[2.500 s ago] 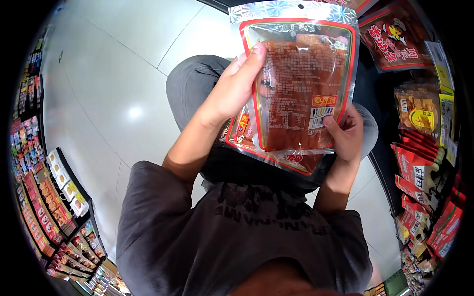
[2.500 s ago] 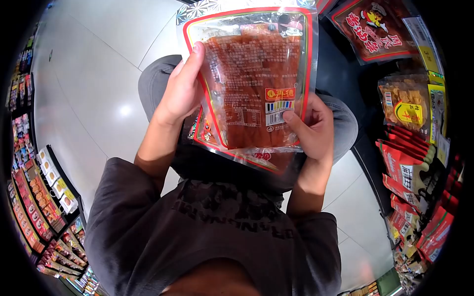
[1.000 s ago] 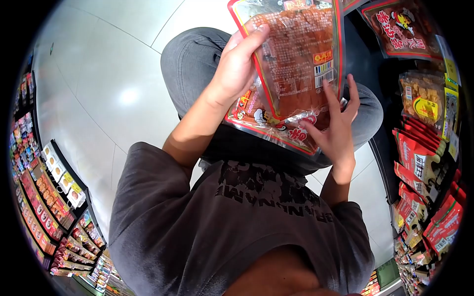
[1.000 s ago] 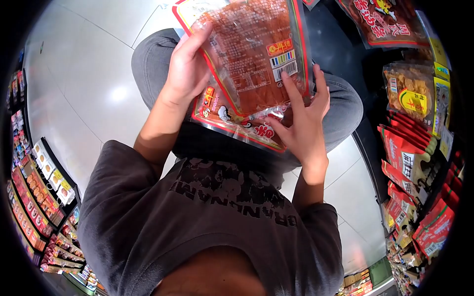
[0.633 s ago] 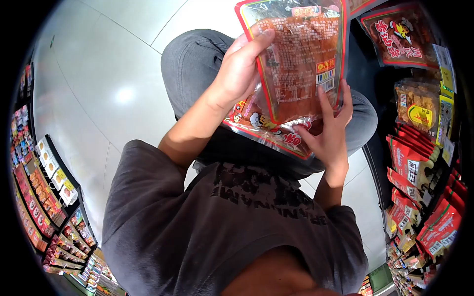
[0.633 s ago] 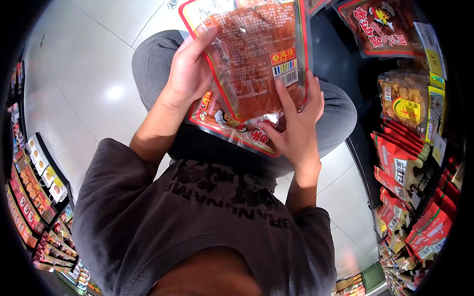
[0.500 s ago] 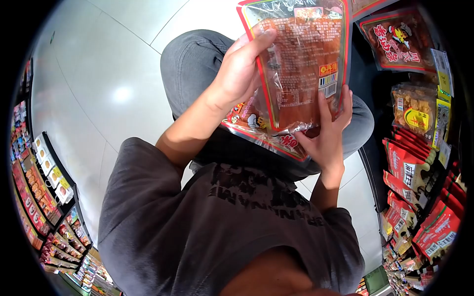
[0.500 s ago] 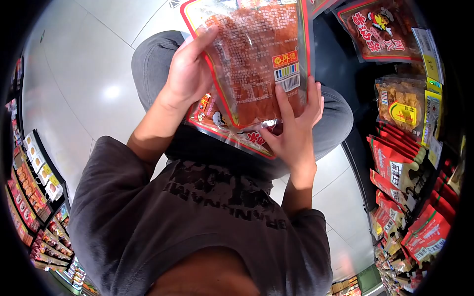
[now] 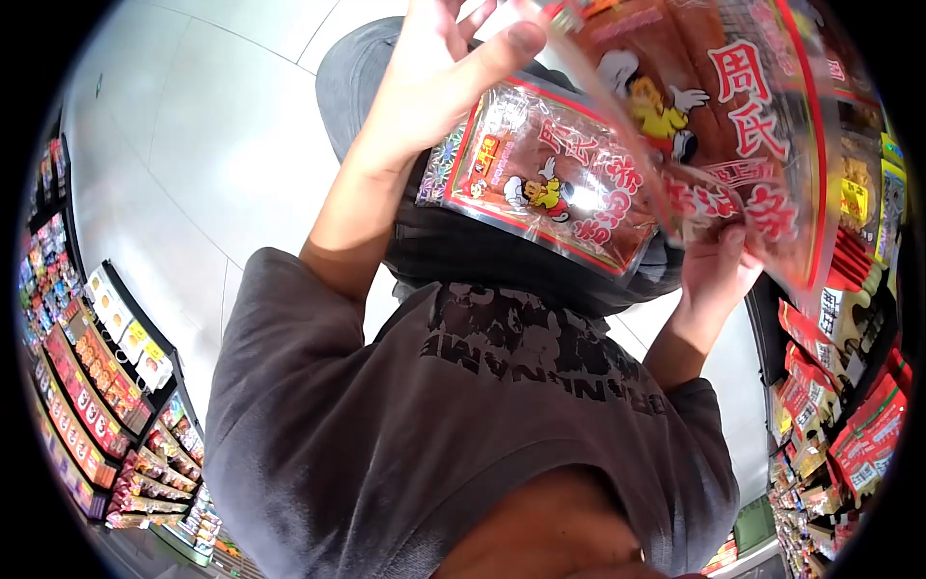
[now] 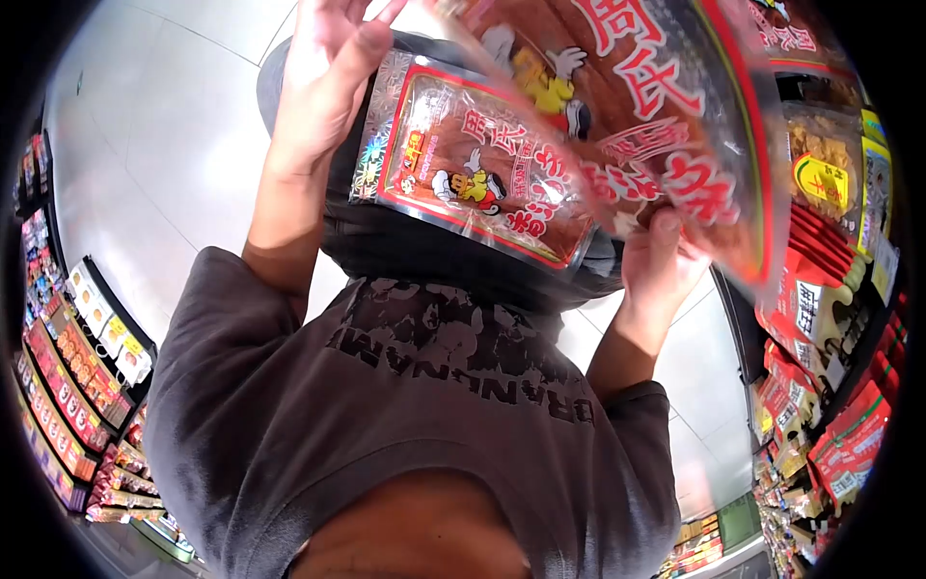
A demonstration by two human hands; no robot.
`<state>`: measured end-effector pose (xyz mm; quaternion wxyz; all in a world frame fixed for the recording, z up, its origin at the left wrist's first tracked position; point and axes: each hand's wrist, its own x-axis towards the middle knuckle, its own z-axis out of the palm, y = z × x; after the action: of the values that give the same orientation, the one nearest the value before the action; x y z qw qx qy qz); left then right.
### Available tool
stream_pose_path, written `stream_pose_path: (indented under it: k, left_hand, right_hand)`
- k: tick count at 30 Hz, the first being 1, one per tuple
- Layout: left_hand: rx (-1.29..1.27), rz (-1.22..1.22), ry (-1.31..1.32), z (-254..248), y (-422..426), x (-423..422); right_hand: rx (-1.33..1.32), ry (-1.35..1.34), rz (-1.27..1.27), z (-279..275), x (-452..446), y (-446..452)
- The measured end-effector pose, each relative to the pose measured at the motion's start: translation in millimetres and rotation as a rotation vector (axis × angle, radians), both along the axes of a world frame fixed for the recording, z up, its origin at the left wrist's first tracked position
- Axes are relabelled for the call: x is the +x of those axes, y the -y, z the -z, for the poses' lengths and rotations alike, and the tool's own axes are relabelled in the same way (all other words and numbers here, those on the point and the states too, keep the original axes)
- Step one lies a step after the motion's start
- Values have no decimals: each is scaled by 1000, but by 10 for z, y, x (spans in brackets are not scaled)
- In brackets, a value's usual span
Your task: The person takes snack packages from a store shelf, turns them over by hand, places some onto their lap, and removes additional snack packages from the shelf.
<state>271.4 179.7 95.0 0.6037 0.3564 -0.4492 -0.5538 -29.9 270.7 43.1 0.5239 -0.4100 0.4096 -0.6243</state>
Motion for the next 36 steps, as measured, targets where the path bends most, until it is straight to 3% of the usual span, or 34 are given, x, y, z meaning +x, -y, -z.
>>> stream_pose_path:
  k: [2,4,5,6,8,10,14,16,18,21,22,24,26,28,30,32,34,36]
  left_hand:
    - [15,100,-74,222,71,343]
    - [64,557,178,137,112,623]
    - [132,257,298,223,-34,440]
    - [180,323,244,298,-51,501]
    - [289,524,397,366,-146,648]
    - [376,598,437,479,-313,734]
    - [514,598,614,346,-528,776]
    - [498,569,991,257,-549,769]
    - [452,512,983,243,-591,758]
    - [366,352,1309,126,-587,689]
    - [354,354,1316,70,-574,646]
    - [253,211,1713,-34,-507,545]
    - [160,79,1672,-41,-419,447]
    - [87,61,1436,-106,-271,216]
    - [-108,201,1137,-137,-80,-48]
    - [-107,350,889,-239,162,-430]
    - [-311,420,798,-176,538,-782]
    - [-426,395,680,-177,871,-1161]
  right_hand:
    - [165,271,-41,-202,94,9]
    - [224,310,-57,-179,33,-7]
    - [335,262,-100,-194,16,-10]
    - [442,214,-143,-219,13,4]
    - [578,114,-234,-258,-20,24]
    - [554,-231,-280,-240,37,5]
    - [725,-504,-387,-443,173,32]
    - [764,-712,-381,-422,202,49]
    - [756,-658,-301,-432,240,46]
    - [554,-1093,-294,-418,176,40]
    - [551,-1087,-282,-479,181,63]
    - [733,-1387,-322,-686,201,156]
    - [741,-1340,-228,-828,193,211]
    - [575,-1012,-126,-928,136,276]
    - [396,-823,-46,-956,94,451]
    - [229,-767,123,-915,38,715]
    - [-3,-521,267,-747,-22,1038]
    - [-75,-362,366,-706,-95,1333]
